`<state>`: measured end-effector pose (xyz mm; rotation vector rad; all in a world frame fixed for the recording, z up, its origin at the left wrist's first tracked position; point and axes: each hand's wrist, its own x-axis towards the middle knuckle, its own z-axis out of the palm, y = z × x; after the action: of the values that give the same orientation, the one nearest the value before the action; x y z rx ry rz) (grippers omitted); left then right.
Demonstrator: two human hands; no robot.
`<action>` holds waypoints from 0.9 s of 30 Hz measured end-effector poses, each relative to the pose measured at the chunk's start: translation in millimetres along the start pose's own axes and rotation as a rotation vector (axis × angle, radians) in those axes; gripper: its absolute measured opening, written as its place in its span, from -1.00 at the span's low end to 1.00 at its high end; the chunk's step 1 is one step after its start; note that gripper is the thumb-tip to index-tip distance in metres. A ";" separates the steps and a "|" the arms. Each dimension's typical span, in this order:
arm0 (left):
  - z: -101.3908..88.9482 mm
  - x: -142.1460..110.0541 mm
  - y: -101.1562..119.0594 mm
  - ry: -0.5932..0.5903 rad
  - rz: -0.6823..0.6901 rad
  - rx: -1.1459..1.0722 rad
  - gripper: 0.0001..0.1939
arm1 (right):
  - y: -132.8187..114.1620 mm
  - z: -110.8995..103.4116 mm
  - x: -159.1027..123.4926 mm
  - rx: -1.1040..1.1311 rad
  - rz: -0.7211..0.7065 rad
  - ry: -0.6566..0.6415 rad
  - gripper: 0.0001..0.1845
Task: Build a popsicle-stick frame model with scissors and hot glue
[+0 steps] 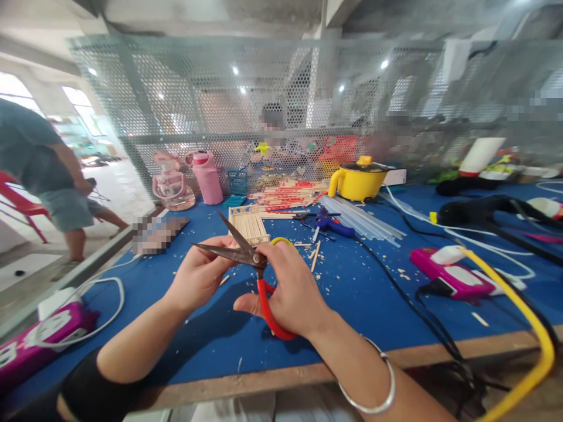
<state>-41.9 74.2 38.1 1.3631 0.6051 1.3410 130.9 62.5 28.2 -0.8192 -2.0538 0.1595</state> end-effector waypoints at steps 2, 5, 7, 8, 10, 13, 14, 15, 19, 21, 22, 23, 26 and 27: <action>0.4 -0.2 4.0 -0.025 0.028 0.055 -0.85 | -0.7 -1.3 -0.2 -0.018 -0.004 0.007 -0.30; 0.3 -1.1 8.2 -0.032 0.058 0.146 -0.81 | 0.3 -2.1 -1.6 -0.028 -0.001 0.015 -0.35; -0.4 -1.9 8.1 -0.007 0.067 0.190 -0.79 | 1.6 -0.5 -2.3 -0.043 0.017 0.020 -0.40; -0.8 -2.1 7.2 0.004 0.065 0.210 -0.78 | 2.0 0.8 -2.1 -0.051 0.031 0.020 -0.43; -1.9 -1.7 4.6 0.012 0.046 0.240 -0.75 | 1.3 2.0 -0.9 -0.064 0.071 0.004 -0.48; -5.2 2.0 2.4 0.098 0.001 0.247 -0.74 | -2.0 -9.8 -3.1 -0.101 0.242 -0.002 -0.55; -7.1 4.0 2.6 0.161 -0.011 0.240 -0.73 | -2.8 -19.6 -7.8 -0.142 0.333 0.010 -0.54; -9.4 6.1 3.2 0.231 -0.020 0.230 -0.73 | -3.0 -32.4 -15.4 -0.199 0.441 0.022 -0.52; -19.7 13.8 4.5 0.394 -0.039 0.246 -0.70 | 0.6 -95.6 -71.0 -0.634 0.837 -0.084 -0.47; -23.2 16.0 1.7 0.391 -0.041 0.325 -0.69 | 2.6 -117.7 -99.4 -0.749 0.977 -0.104 -0.74; -24.4 16.7 -0.6 0.382 -0.041 0.382 -0.69 | 3.5 -123.4 -109.2 -0.752 1.008 -0.132 -0.80; -25.4 17.1 -3.2 0.371 -0.034 0.447 -0.69 | 4.7 -125.5 -114.9 -0.732 1.017 -0.179 -0.82; -28.9 17.3 -10.4 0.293 0.035 0.709 -0.70 | 12.2 -115.9 -107.6 -0.688 0.954 -0.379 -0.79; -30.6 17.1 -12.3 0.247 0.083 0.819 -0.71 | 16.0 -110.5 -98.8 -0.715 0.928 -0.439 -0.78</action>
<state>-62.1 103.2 26.8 1.8846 1.3809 1.3958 263.0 -5.8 18.6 -2.3233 -1.9512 0.1102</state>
